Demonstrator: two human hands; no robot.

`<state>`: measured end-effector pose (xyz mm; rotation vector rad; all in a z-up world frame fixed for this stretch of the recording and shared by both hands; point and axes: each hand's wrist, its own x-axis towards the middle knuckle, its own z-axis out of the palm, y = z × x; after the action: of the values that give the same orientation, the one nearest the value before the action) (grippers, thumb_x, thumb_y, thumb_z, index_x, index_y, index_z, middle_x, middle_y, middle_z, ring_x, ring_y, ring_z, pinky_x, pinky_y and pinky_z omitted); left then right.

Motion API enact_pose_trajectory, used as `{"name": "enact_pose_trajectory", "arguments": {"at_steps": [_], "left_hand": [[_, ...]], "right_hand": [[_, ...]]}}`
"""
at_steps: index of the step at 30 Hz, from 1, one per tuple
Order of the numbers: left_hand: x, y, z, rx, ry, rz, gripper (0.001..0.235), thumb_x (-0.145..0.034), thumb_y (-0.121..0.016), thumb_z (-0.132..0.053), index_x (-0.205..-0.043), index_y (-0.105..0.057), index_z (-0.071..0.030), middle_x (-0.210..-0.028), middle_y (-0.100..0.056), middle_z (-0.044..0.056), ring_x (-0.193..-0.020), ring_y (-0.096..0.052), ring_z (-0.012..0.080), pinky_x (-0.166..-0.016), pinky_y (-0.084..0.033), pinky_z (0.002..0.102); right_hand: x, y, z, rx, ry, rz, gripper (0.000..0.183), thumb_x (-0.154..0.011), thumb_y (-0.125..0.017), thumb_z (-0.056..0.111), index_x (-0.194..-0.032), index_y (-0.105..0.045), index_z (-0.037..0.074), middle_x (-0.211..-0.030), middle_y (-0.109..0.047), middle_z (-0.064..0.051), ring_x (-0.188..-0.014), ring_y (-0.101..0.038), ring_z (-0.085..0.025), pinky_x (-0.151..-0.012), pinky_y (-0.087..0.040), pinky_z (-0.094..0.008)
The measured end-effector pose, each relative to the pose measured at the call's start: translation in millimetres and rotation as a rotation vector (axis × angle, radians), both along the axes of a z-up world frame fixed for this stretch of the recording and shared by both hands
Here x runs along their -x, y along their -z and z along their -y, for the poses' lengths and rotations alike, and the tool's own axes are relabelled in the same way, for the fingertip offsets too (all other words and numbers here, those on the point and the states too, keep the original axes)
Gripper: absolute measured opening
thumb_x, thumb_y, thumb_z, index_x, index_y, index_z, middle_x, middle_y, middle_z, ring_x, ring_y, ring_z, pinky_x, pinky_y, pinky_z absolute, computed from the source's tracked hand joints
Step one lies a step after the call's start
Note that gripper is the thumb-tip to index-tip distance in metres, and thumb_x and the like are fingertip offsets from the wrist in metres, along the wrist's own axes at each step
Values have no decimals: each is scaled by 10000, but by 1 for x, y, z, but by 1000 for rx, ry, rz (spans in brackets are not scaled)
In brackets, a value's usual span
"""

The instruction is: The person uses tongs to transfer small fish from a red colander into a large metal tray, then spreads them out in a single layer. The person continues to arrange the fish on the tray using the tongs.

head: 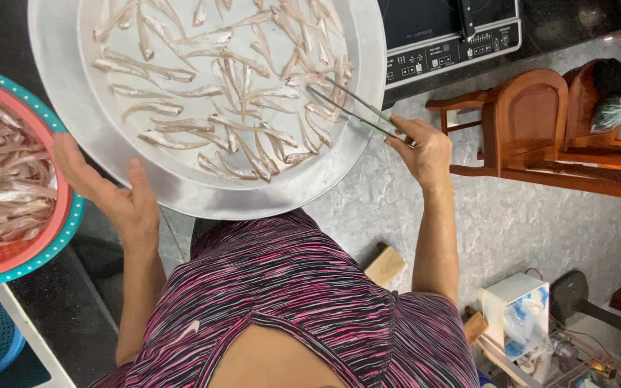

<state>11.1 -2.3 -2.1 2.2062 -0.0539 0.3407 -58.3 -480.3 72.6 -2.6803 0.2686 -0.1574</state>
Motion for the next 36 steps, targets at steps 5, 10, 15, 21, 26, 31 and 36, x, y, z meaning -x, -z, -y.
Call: {"name": "enact_pose_trajectory", "arguments": {"at_steps": [5, 10, 15, 21, 26, 31, 36], "left_hand": [[-1, -2, 3, 15, 18, 2, 753, -1122, -654, -253, -1651, -190, 12, -1725, -189, 231, -1630, -144, 388, -1361, -89, 516], [0, -3, 3, 25, 36, 13, 732, -1143, -665, -230, -1646, -192, 12, -1719, -198, 233, -1630, -158, 387, -1361, -94, 517], [-7, -11, 9, 19, 61, 17, 718, -1137, -678, -209, -1644, -225, 25, -1715, -208, 235, -1627, -170, 397, -1364, -107, 501], [-39, -20, 55, 107, 342, 127, 782, -1047, -708, -183, -1652, -258, 26, -1714, -233, 227, -1628, -178, 412, -1335, -118, 505], [-80, -10, 109, -217, 581, 332, 725, -1009, -786, -266, -1577, -413, -13, -1683, -303, 215, -1593, -213, 440, -1279, -201, 633], [-78, 2, 115, -302, 584, 269, 659, -984, -768, -237, -1545, -505, -12, -1627, -374, 225, -1552, -247, 472, -1221, -227, 662], [-79, 12, 106, -289, 526, 277, 623, -973, -762, -178, -1510, -505, 6, -1602, -398, 233, -1539, -269, 476, -1237, -232, 649]], "right_hand": [[7, 1, -2, -17, 16, 151, 368, -831, -880, 81, -1183, -778, 103, -1049, -776, -74, -861, -749, -191, -721, -585, -299], [7, -1, -8, -46, 45, 116, 378, -814, -885, 62, -1174, -779, 103, -1050, -780, -71, -851, -756, -189, -714, -588, -289], [-3, 1, -10, 33, -22, 48, 385, -775, -903, 70, -1145, -796, 80, -995, -786, -91, -792, -731, -234, -677, -563, -341], [-13, 3, -9, -138, -34, 190, 349, -829, -867, 102, -1164, -774, 84, -1033, -770, -89, -866, -764, -226, -753, -593, -296], [-48, 19, -26, -23, -92, 207, 392, -821, -875, 111, -1196, -769, 66, -994, -772, -114, -817, -742, -257, -716, -564, -332], [-47, 18, -25, -15, -61, 225, 397, -850, -874, 153, -1220, -752, 72, -965, -767, -104, -787, -726, -256, -687, -553, -370], [15, -2, -6, 82, 233, 73, 409, -822, -886, 193, -1194, -761, 77, -890, -755, -103, -693, -713, -242, -624, -524, -378]]}}
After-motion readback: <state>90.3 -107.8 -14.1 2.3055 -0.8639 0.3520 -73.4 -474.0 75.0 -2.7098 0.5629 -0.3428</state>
